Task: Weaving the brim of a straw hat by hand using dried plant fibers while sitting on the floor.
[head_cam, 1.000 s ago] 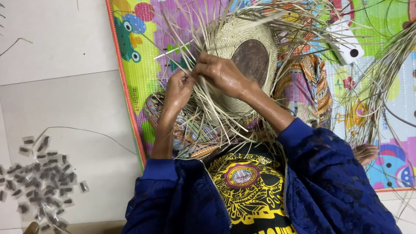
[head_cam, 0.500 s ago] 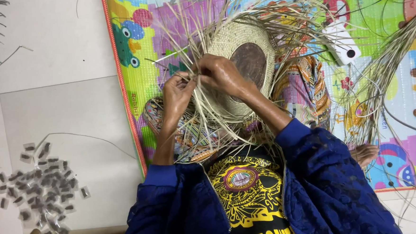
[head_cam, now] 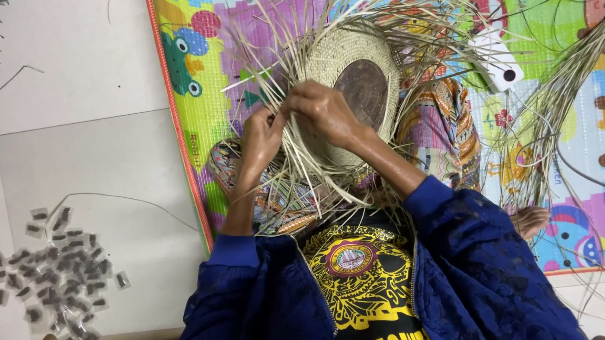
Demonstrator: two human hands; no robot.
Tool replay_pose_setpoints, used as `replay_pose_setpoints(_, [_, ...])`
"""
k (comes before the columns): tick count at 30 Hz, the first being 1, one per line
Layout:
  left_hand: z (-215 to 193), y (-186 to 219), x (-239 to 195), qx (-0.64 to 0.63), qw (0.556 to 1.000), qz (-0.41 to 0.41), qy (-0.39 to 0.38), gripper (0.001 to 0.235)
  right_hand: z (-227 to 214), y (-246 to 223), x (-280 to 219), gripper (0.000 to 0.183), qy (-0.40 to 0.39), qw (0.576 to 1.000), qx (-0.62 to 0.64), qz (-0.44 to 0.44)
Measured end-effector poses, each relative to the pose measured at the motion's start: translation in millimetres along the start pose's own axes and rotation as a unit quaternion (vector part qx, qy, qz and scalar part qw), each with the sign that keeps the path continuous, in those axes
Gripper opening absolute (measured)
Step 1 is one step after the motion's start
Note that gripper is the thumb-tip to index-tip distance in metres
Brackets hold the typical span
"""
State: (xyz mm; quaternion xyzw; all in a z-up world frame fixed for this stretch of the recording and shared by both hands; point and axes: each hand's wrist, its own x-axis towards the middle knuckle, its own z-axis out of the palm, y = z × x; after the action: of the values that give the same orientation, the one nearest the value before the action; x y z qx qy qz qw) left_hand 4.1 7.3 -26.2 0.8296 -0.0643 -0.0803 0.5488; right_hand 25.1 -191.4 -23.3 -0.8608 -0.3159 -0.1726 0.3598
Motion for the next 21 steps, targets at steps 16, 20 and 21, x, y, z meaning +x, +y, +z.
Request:
replay_pose_setpoints(16, [10,43,2,-0.062,0.991,-0.034,0.112,0.015,-13,9,12,0.019,-0.055,0.984,0.151,0.080])
replay_pose_setpoints(20, [8,18,8,-0.137,0.985,-0.057,0.083,0.012,-25,-9,0,0.010,-0.054,0.988,0.127,0.075])
replay_pose_setpoints(21, [8,12,11,-0.155,0.982,-0.068,0.082,0.013,-31,-16,-3,0.009,-0.056,0.989,0.114,0.076])
